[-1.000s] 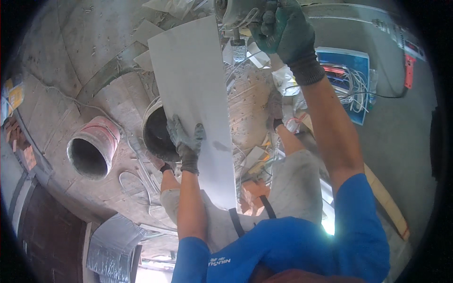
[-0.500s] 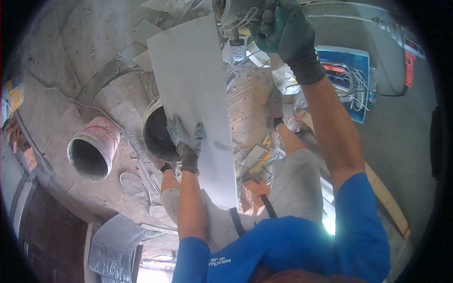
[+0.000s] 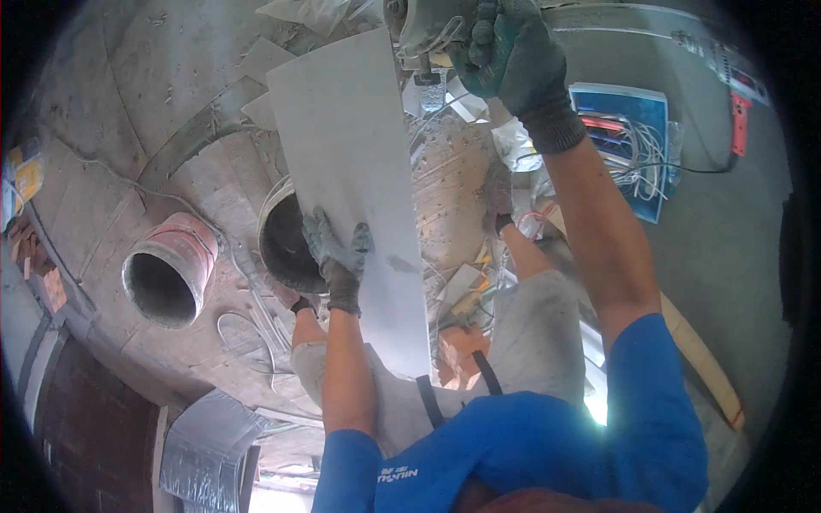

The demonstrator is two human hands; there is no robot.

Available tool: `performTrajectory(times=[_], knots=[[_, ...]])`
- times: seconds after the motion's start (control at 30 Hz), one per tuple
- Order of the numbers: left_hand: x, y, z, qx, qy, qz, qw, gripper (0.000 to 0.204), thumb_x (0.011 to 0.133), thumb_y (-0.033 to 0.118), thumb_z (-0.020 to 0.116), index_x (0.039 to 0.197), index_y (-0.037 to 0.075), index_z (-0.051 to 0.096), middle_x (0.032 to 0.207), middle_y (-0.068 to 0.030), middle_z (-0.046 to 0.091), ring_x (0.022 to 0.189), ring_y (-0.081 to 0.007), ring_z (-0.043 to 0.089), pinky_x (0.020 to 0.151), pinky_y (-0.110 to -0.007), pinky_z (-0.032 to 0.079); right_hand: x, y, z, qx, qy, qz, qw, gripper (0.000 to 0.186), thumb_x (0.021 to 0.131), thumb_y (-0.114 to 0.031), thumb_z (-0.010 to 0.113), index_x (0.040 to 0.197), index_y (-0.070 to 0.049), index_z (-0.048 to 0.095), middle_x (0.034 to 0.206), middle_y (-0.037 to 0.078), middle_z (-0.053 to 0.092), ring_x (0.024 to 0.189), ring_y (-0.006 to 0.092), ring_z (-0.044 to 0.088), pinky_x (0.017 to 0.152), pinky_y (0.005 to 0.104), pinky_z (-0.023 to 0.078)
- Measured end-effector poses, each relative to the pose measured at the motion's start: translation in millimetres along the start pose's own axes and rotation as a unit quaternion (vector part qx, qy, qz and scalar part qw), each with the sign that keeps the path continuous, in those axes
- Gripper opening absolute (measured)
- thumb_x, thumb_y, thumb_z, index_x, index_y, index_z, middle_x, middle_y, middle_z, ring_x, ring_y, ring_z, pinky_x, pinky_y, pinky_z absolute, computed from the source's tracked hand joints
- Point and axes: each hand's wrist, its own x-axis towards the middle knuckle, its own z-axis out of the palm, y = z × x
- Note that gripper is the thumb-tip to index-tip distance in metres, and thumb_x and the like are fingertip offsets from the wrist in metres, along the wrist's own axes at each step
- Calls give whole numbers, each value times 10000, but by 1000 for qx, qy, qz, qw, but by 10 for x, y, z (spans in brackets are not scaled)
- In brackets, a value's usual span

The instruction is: Cutting a ceramic tile using a hand-held power tile cutter.

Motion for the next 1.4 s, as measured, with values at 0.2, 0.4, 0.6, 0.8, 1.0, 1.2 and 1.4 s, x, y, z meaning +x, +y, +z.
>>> performTrajectory(times=[0.2, 0.4, 0.6, 0.8, 1.0, 1.2, 1.4], knots=[[13, 21, 3, -6, -7, -3, 1000, 979, 848, 513, 738, 1573, 5, 321, 1581, -343, 301, 1475, -516, 263, 1216, -551, 234, 18, 254, -37, 541, 45, 176, 821, 221, 1004, -325, 542, 925, -122, 582, 623, -2, 541, 499, 163, 496, 522, 349, 444], [6, 9, -18, -15, -12, -9, 1000, 976, 847, 515, 742, 1578, 23, 321, 1592, -344, 281, 1484, -517, 247, 1221, -549, 226, -72, -196, 49, 589, 147, 258, 752, 256, 1012, -392, 539, 949, -153, 604, 639, -30, 550, 530, 172, 526, 609, 367, 496], [4, 31, -18, -26, -4, -2, 1000, 970, 850, 521, 737, 1572, 18, 329, 1591, -343, 286, 1477, -528, 254, 1222, -547, 230, -81, -2, -24, 559, 49, 234, 794, 234, 1019, -348, 514, 909, -159, 596, 625, -33, 524, 507, 144, 501, 591, 355, 508], [13, -7, -4, -3, -3, 9, 1000, 958, 856, 499, 739, 1565, 1, 332, 1584, -342, 301, 1468, -528, 274, 1220, -555, 234, -31, 41, -13, 491, 59, 249, 833, 241, 1023, -311, 506, 873, -132, 566, 575, -4, 472, 486, 151, 470, 562, 342, 486], [0, 6, -17, -7, -3, -2, 1000, 967, 857, 498, 740, 1566, -11, 324, 1575, -345, 315, 1468, -528, 275, 1220, -557, 232, -126, -51, 49, 479, 69, 227, 845, 227, 1018, -307, 510, 909, -116, 568, 581, 6, 480, 496, 166, 481, 536, 349, 467], [4, 32, 3, -16, -4, 6, 1000, 967, 859, 496, 737, 1567, -15, 320, 1576, -341, 317, 1476, -520, 266, 1227, -550, 217, -113, 153, -46, 497, 39, 225, 837, 273, 1005, -376, 547, 915, -130, 623, 594, -3, 519, 514, 174, 516, 580, 375, 493], [31, 20, -30, -16, -1, 10, 1000, 978, 851, 503, 742, 1565, -16, 324, 1585, -337, 304, 1483, -505, 265, 1231, -539, 213, -133, -41, 2, 561, 67, 259, 783, 290, 1007, -394, 552, 913, -138, 652, 644, 1, 604, 544, 163, 560, 617, 363, 524]])
